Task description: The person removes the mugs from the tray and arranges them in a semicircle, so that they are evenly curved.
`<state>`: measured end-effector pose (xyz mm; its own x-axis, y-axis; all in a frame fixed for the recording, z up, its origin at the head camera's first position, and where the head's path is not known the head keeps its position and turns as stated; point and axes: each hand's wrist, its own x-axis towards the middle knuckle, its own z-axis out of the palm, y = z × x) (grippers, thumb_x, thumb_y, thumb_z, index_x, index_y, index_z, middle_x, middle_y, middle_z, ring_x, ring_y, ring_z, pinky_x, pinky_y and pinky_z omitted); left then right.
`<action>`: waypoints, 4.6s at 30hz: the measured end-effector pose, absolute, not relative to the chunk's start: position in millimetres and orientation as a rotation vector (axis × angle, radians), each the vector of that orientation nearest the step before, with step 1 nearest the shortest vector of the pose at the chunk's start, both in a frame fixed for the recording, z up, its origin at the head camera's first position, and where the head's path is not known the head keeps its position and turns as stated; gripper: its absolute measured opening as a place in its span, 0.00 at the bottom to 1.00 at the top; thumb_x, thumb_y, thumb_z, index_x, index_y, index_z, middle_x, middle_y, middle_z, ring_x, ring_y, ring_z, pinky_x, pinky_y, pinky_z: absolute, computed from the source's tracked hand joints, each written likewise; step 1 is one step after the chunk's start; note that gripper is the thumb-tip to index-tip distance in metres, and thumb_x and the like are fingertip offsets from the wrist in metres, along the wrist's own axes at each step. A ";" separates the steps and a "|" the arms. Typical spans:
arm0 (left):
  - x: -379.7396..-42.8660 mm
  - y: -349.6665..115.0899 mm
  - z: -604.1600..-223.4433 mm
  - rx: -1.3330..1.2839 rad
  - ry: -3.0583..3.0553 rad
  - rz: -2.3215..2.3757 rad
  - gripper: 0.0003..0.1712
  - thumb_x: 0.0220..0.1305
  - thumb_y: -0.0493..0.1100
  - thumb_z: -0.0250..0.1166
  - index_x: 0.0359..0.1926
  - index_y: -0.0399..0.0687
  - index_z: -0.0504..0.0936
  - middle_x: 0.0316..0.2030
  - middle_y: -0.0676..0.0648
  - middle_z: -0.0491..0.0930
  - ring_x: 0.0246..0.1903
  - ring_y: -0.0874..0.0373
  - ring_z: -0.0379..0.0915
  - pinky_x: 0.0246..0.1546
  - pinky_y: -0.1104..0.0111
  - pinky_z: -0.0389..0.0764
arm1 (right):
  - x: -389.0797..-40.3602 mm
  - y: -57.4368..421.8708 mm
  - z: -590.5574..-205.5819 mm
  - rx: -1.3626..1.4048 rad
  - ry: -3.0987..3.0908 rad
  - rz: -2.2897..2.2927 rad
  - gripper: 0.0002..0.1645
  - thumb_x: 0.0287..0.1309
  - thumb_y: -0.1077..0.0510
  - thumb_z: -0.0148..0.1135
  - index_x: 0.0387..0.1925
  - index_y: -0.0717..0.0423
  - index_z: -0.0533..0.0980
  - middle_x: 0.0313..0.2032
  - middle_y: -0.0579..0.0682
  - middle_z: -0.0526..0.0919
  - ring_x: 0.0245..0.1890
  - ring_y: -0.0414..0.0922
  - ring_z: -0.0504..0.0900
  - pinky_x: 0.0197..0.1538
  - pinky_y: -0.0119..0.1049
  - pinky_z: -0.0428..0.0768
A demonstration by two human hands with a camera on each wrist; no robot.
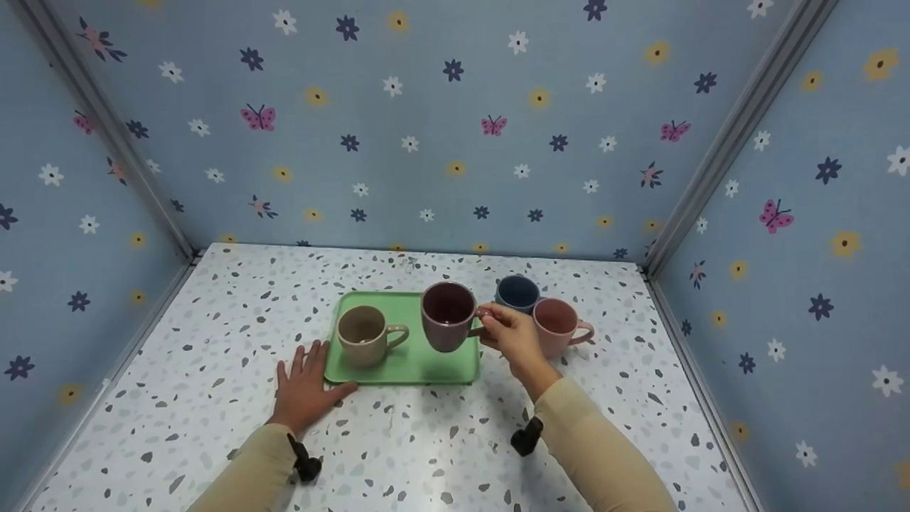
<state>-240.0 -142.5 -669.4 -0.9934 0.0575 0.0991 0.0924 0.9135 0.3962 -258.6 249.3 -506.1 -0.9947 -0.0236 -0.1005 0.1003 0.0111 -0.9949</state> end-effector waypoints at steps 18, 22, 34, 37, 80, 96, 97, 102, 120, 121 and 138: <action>-240.2 -143.2 -670.1 -0.133 -3.007 -0.593 0.66 0.57 0.86 0.49 0.81 0.48 0.45 0.80 0.42 0.44 0.78 0.38 0.33 0.73 0.36 0.29 | -242.8 287.8 -507.1 0.123 2.163 -2.157 0.22 0.71 0.63 0.58 0.63 0.68 0.74 0.48 0.50 0.86 0.44 0.42 0.87 0.52 0.43 0.86; -239.6 -142.9 -669.2 -0.129 -3.003 -0.578 0.65 0.57 0.85 0.49 0.81 0.49 0.45 0.80 0.42 0.45 0.78 0.38 0.34 0.73 0.36 0.30 | -239.1 296.3 -508.3 0.095 2.172 -2.150 0.22 0.72 0.62 0.58 0.62 0.68 0.74 0.49 0.51 0.86 0.45 0.42 0.87 0.52 0.42 0.85; -236.8 -141.3 -666.0 -0.143 -2.969 -0.606 0.65 0.57 0.84 0.52 0.81 0.47 0.48 0.80 0.41 0.47 0.78 0.37 0.36 0.73 0.35 0.31 | -227.6 317.0 -515.3 0.076 2.190 -2.148 0.20 0.71 0.62 0.59 0.61 0.63 0.76 0.46 0.42 0.87 0.45 0.42 0.87 0.52 0.43 0.85; -237.1 -141.2 -666.6 -0.147 -2.974 -0.594 0.65 0.57 0.84 0.51 0.81 0.47 0.48 0.80 0.41 0.47 0.78 0.37 0.36 0.73 0.35 0.31 | -225.6 322.0 -516.8 0.078 2.187 -2.158 0.19 0.70 0.62 0.60 0.60 0.62 0.78 0.46 0.43 0.88 0.45 0.43 0.88 0.52 0.44 0.85; -239.0 -142.2 -667.6 -0.126 -2.983 -0.580 0.66 0.56 0.86 0.50 0.81 0.49 0.47 0.80 0.42 0.46 0.78 0.38 0.35 0.73 0.36 0.31 | -204.4 388.3 -549.3 0.116 2.174 -2.140 0.18 0.73 0.61 0.58 0.60 0.54 0.80 0.48 0.41 0.87 0.47 0.43 0.87 0.52 0.41 0.85; -238.6 -142.3 -671.3 -0.120 -2.983 -0.596 0.66 0.56 0.86 0.49 0.81 0.48 0.47 0.80 0.43 0.46 0.78 0.38 0.35 0.73 0.37 0.30 | -199.7 415.9 -570.1 0.112 2.234 -2.088 0.19 0.73 0.60 0.57 0.61 0.58 0.77 0.47 0.39 0.87 0.48 0.40 0.87 0.52 0.39 0.85; -238.7 -142.3 -671.7 -0.121 -2.982 -0.596 0.66 0.56 0.86 0.48 0.81 0.48 0.47 0.80 0.43 0.46 0.78 0.39 0.34 0.73 0.37 0.30 | -199.9 417.2 -570.8 0.109 2.248 -2.069 0.19 0.74 0.59 0.57 0.62 0.59 0.77 0.47 0.39 0.87 0.48 0.40 0.87 0.52 0.38 0.85; -238.5 -142.6 -672.3 -0.122 -2.964 -0.609 0.66 0.56 0.86 0.49 0.81 0.48 0.47 0.80 0.42 0.46 0.78 0.39 0.34 0.73 0.37 0.29 | -200.2 422.0 -572.8 0.103 2.279 -2.013 0.23 0.74 0.58 0.57 0.64 0.62 0.74 0.48 0.42 0.86 0.48 0.41 0.87 0.53 0.40 0.85; -235.8 -141.1 -663.8 -0.120 -2.979 -0.600 0.65 0.57 0.83 0.52 0.81 0.48 0.47 0.80 0.42 0.46 0.78 0.39 0.34 0.73 0.37 0.31 | -198.6 439.6 -582.9 0.153 2.303 -1.971 0.27 0.73 0.57 0.57 0.67 0.68 0.70 0.50 0.42 0.85 0.48 0.39 0.86 0.54 0.40 0.84; -235.8 -141.2 -663.9 -0.119 -2.985 -0.601 0.65 0.57 0.83 0.52 0.81 0.48 0.47 0.80 0.42 0.46 0.78 0.39 0.34 0.73 0.37 0.31 | -198.7 440.9 -584.1 0.148 2.303 -1.971 0.27 0.74 0.57 0.57 0.67 0.68 0.70 0.50 0.42 0.85 0.48 0.39 0.86 0.54 0.40 0.84; -235.3 -140.4 -664.9 -0.119 -2.951 -0.587 0.65 0.57 0.83 0.54 0.80 0.46 0.50 0.79 0.41 0.49 0.78 0.37 0.37 0.73 0.36 0.33 | -203.9 446.3 -589.9 0.187 2.314 -1.958 0.25 0.75 0.56 0.56 0.66 0.64 0.72 0.48 0.37 0.85 0.47 0.38 0.86 0.55 0.41 0.84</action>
